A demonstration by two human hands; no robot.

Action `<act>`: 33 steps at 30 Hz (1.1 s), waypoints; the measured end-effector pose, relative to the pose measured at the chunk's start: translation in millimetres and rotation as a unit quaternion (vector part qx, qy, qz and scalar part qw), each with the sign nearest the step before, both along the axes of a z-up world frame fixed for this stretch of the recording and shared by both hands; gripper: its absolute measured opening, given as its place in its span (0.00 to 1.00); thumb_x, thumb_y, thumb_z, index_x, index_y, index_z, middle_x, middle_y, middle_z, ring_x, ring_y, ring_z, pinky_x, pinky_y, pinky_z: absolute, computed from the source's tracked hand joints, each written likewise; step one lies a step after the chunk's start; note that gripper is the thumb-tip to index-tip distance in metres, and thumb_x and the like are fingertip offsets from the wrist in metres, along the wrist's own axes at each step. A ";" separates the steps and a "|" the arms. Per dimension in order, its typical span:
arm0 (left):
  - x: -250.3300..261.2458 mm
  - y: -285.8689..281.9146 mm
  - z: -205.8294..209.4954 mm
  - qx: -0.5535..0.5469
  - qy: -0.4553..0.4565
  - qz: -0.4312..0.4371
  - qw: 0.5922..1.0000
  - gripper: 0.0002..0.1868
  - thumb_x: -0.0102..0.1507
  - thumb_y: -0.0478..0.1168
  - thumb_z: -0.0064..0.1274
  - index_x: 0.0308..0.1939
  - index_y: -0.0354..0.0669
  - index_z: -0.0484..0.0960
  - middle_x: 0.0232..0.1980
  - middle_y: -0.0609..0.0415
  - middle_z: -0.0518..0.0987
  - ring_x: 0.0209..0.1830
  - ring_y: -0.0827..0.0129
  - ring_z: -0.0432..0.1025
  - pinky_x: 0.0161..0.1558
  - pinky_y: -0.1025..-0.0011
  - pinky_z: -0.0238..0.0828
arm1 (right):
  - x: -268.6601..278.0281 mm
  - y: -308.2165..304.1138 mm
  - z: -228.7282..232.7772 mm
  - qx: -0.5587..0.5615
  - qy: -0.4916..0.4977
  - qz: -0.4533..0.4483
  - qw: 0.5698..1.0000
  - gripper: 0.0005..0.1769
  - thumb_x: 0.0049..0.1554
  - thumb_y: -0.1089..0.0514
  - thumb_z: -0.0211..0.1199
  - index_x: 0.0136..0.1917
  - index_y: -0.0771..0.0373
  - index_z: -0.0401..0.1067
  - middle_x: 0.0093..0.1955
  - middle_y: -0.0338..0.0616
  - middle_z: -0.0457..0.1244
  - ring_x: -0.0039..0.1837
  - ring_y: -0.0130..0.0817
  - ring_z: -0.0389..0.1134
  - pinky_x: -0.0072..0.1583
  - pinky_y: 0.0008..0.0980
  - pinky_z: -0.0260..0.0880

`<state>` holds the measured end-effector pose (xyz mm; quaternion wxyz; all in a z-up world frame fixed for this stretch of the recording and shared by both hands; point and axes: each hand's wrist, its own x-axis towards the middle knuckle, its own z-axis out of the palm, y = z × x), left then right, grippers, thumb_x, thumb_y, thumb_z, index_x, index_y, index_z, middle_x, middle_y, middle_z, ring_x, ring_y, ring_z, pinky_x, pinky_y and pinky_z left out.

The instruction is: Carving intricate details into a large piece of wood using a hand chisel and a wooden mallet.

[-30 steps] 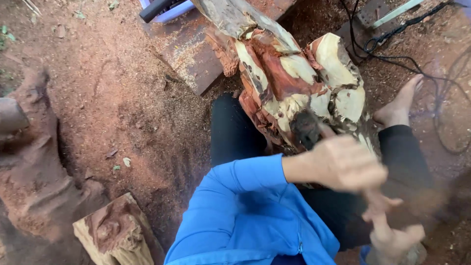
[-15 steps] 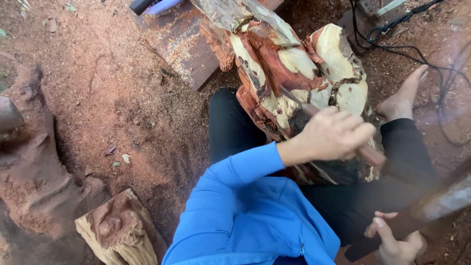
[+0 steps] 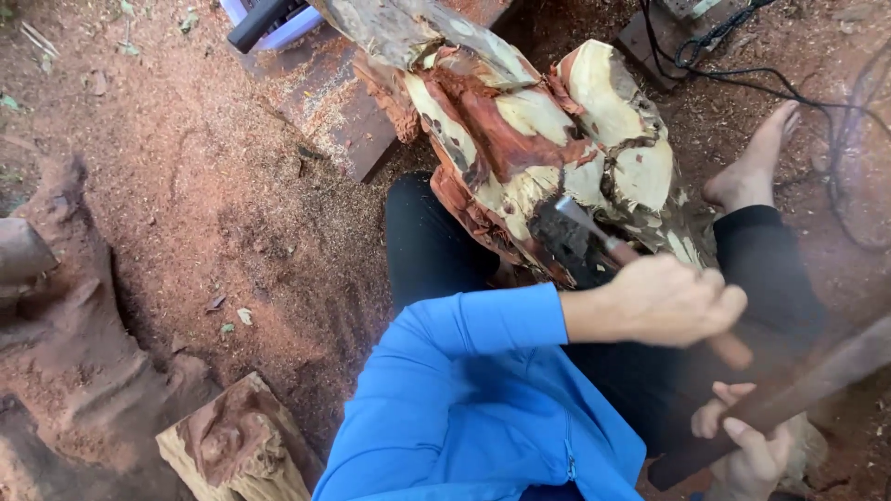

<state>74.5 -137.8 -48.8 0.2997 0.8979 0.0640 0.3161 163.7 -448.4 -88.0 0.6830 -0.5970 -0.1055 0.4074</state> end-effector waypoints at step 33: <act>25.7 37.3 -5.2 0.089 -0.130 0.300 0.941 0.03 0.65 0.40 0.53 0.39 0.52 0.74 0.29 0.56 0.68 0.25 0.69 0.69 0.29 0.69 0.60 | -20.2 118.0 72.1 -0.068 -0.191 -0.091 0.975 0.18 0.72 0.42 0.45 0.56 0.54 0.70 0.29 0.29 0.56 0.27 0.23 0.55 0.34 0.23 0.61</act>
